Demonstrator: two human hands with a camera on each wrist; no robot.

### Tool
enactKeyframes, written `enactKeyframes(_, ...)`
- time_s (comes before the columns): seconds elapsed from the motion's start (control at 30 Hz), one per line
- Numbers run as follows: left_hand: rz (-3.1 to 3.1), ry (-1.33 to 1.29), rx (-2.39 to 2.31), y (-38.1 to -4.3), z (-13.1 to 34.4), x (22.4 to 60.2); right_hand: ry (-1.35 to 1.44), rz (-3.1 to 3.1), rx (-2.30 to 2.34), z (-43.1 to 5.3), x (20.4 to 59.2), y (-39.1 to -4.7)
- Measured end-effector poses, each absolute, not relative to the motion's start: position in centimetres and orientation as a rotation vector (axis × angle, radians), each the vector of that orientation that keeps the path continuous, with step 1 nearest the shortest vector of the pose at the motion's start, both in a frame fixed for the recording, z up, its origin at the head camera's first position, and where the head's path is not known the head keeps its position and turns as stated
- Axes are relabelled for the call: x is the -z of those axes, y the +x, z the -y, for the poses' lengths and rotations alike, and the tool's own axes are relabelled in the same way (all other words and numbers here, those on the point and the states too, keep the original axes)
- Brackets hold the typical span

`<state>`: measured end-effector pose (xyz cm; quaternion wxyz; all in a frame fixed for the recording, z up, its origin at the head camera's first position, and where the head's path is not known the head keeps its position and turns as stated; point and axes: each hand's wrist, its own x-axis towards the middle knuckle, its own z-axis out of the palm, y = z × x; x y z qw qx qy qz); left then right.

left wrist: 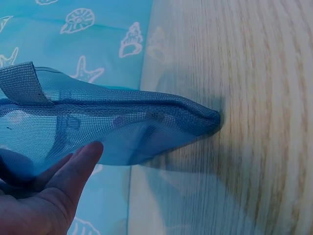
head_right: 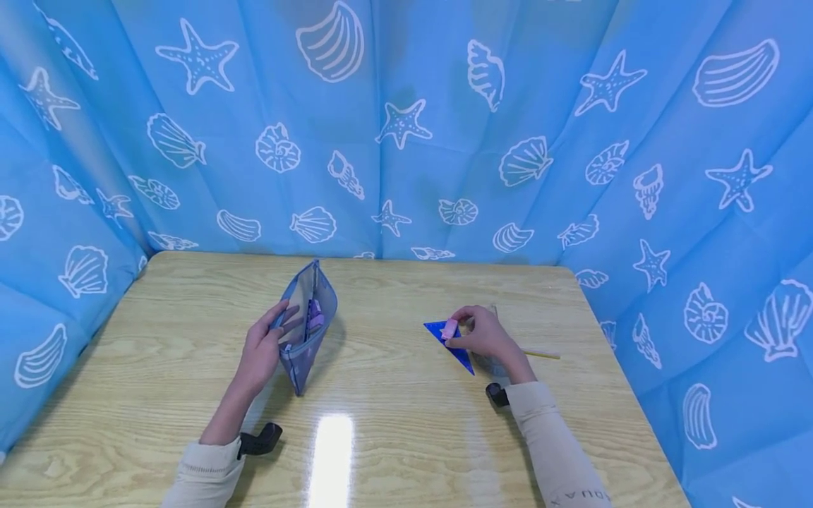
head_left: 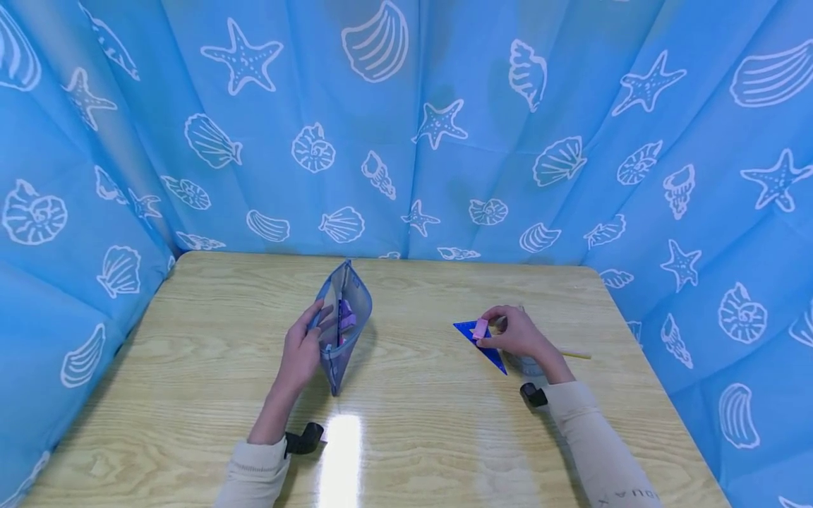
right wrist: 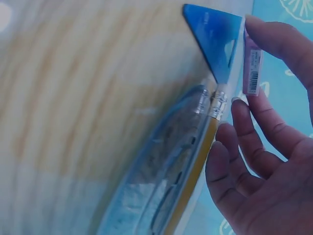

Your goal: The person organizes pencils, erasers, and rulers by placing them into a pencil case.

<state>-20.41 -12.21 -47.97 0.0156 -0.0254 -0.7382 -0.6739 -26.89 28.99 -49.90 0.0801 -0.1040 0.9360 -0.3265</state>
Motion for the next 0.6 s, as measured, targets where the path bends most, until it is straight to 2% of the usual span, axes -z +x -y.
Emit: enactKeyframes(0.6,2.300,-0.101,2.096,-20.45,12.26,47.92,-0.493,-2.692,1.314,-28.39,49.26,-26.33)
